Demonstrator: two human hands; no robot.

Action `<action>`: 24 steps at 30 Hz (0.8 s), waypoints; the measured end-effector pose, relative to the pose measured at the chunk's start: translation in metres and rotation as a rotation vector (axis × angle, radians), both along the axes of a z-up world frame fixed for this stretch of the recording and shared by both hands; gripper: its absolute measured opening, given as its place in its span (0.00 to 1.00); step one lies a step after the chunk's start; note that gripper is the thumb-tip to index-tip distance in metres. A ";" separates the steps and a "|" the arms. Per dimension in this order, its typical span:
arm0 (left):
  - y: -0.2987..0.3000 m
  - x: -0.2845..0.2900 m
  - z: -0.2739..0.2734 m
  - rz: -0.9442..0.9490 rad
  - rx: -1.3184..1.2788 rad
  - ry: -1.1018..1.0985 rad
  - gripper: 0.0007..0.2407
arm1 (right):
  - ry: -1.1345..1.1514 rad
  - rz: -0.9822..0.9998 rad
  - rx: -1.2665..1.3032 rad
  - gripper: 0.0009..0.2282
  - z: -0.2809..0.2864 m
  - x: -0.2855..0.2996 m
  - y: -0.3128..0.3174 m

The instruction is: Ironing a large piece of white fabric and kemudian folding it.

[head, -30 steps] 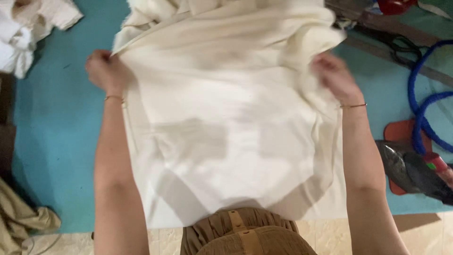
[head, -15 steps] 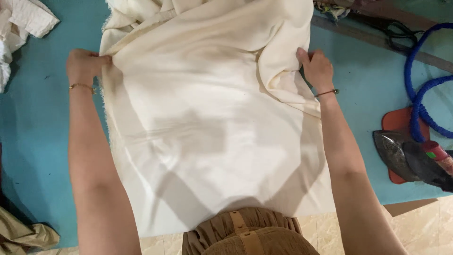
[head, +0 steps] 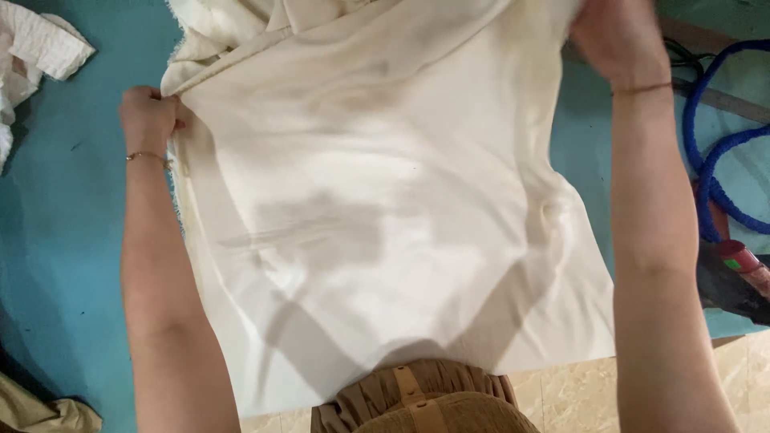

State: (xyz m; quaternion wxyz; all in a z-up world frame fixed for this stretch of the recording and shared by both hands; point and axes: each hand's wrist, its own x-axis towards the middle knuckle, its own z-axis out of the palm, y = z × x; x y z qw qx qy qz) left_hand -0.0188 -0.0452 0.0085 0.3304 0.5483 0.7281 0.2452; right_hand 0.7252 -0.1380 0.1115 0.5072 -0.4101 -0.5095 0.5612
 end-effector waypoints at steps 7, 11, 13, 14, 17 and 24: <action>-0.007 0.011 0.020 0.009 -0.021 -0.134 0.07 | -0.810 -0.110 -0.107 0.09 0.008 -0.076 -0.033; 0.003 0.006 0.002 -0.024 -0.011 0.223 0.09 | -1.213 -0.163 -0.125 0.11 -0.063 -0.072 -0.037; 0.010 -0.003 -0.016 -0.109 0.121 0.292 0.11 | -0.980 -0.055 -0.177 0.16 -0.052 -0.107 -0.049; 0.015 -0.002 -0.021 -0.111 0.125 0.289 0.11 | -0.982 -0.059 -0.175 0.16 -0.054 -0.108 -0.050; 0.008 0.002 -0.022 -0.066 0.248 0.226 0.06 | -1.146 -0.201 0.427 0.21 -0.072 -0.100 -0.055; 0.002 0.000 -0.023 0.023 0.405 0.244 0.04 | -1.216 -0.622 0.227 0.11 -0.095 0.051 -0.022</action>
